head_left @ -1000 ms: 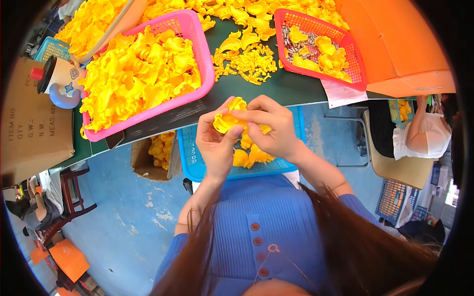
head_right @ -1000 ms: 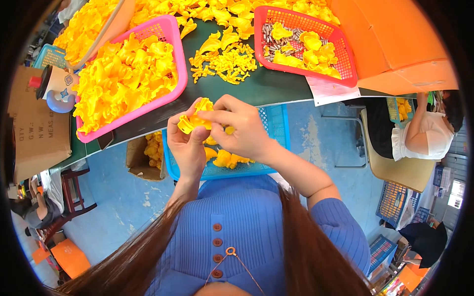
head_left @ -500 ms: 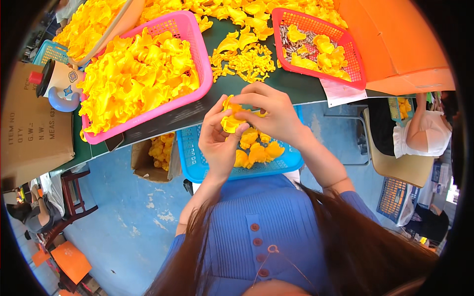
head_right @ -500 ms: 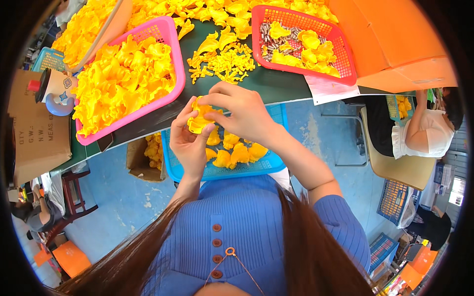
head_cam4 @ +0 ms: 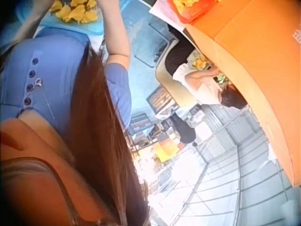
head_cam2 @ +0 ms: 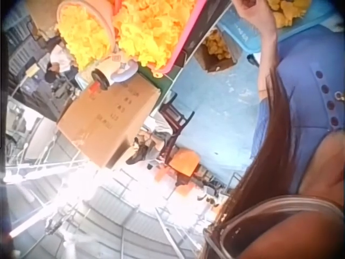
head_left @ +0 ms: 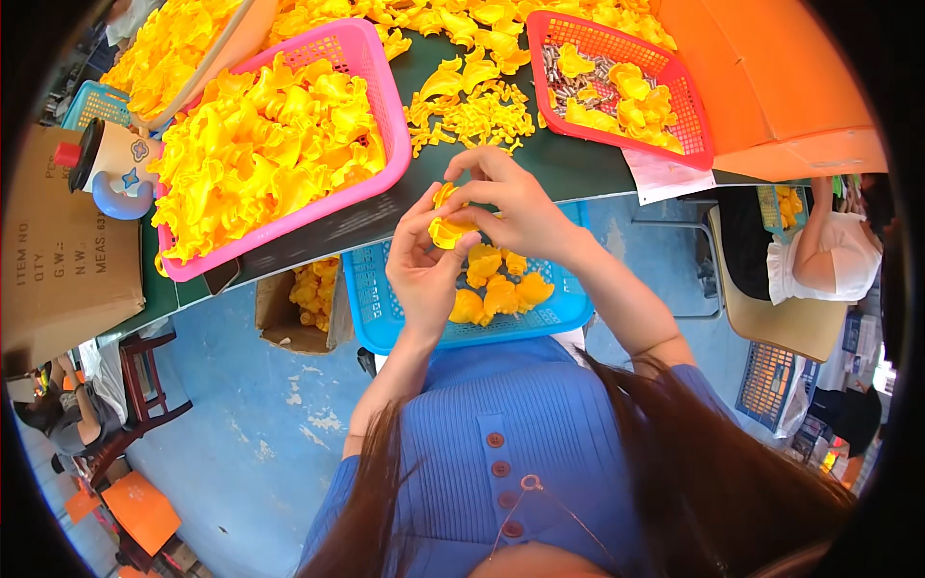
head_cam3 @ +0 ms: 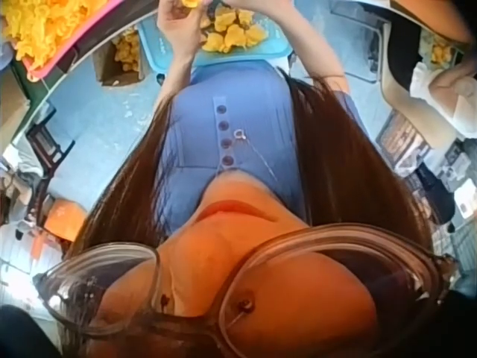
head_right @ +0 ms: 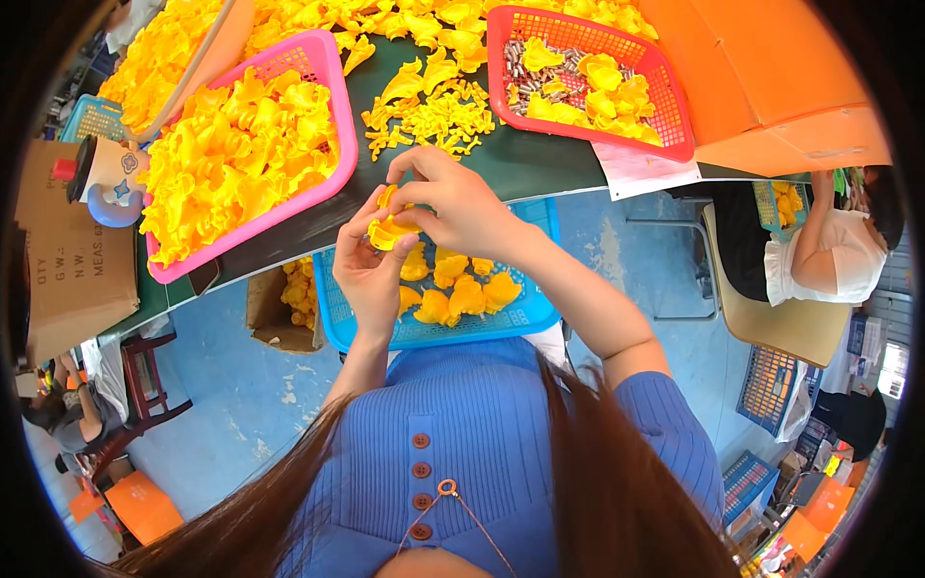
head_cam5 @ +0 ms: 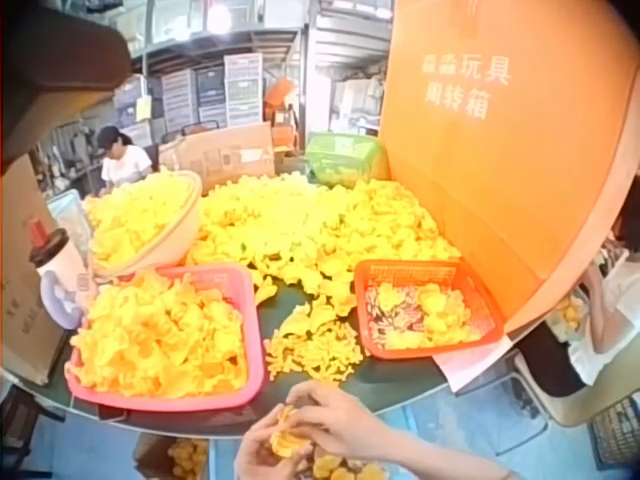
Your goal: Assembling small yellow plastic toy components at a factory workstation.
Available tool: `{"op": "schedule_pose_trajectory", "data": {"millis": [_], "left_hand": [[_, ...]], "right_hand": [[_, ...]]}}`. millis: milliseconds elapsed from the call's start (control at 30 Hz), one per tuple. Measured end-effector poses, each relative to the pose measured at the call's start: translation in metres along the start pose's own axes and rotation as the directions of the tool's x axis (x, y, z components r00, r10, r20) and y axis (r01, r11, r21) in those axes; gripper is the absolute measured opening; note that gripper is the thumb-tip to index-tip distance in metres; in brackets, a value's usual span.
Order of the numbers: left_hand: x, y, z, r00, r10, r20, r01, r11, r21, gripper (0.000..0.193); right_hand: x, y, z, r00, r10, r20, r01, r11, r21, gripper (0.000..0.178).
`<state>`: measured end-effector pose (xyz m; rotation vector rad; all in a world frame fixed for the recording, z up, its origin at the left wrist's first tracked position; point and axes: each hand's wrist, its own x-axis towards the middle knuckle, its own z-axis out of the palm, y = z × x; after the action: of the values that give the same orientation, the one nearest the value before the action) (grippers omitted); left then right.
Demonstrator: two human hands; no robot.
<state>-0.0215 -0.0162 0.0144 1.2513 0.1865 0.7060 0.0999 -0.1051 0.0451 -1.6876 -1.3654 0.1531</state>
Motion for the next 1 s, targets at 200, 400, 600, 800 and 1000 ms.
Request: {"op": "schedule_pose_trajectory", "data": {"millis": [200,400,600,800,1000], "left_hand": [[-0.001,-0.005,-0.007,0.996,-0.077,-0.049,0.076,0.997,-0.004,0.034],[-0.003,-0.008,-0.019,0.990,-0.081,-0.118,0.087,0.995,0.045,0.034],[-0.001,-0.008,-0.020,0.991,-0.072,-0.114,0.078,0.996,0.049,0.033],[0.000,-0.006,-0.018,0.993,-0.073,-0.096,0.075,0.997,0.015,0.034],[-0.004,-0.005,-0.013,0.993,-0.093,-0.067,0.094,0.996,-0.001,0.035]], "right_hand": [[-0.010,0.003,-0.007,0.988,0.074,-0.137,-0.073,0.997,0.009,0.013],[-0.046,0.046,-0.023,0.968,0.182,-0.175,-0.228,0.927,-0.296,0.013],[-0.056,0.044,-0.015,0.982,-0.005,-0.188,-0.063,0.933,-0.355,0.029],[-0.069,0.050,-0.009,0.983,-0.128,-0.133,0.064,0.911,-0.407,0.027],[-0.063,0.024,0.008,0.927,0.108,-0.360,-0.123,0.992,-0.019,0.020]]}}
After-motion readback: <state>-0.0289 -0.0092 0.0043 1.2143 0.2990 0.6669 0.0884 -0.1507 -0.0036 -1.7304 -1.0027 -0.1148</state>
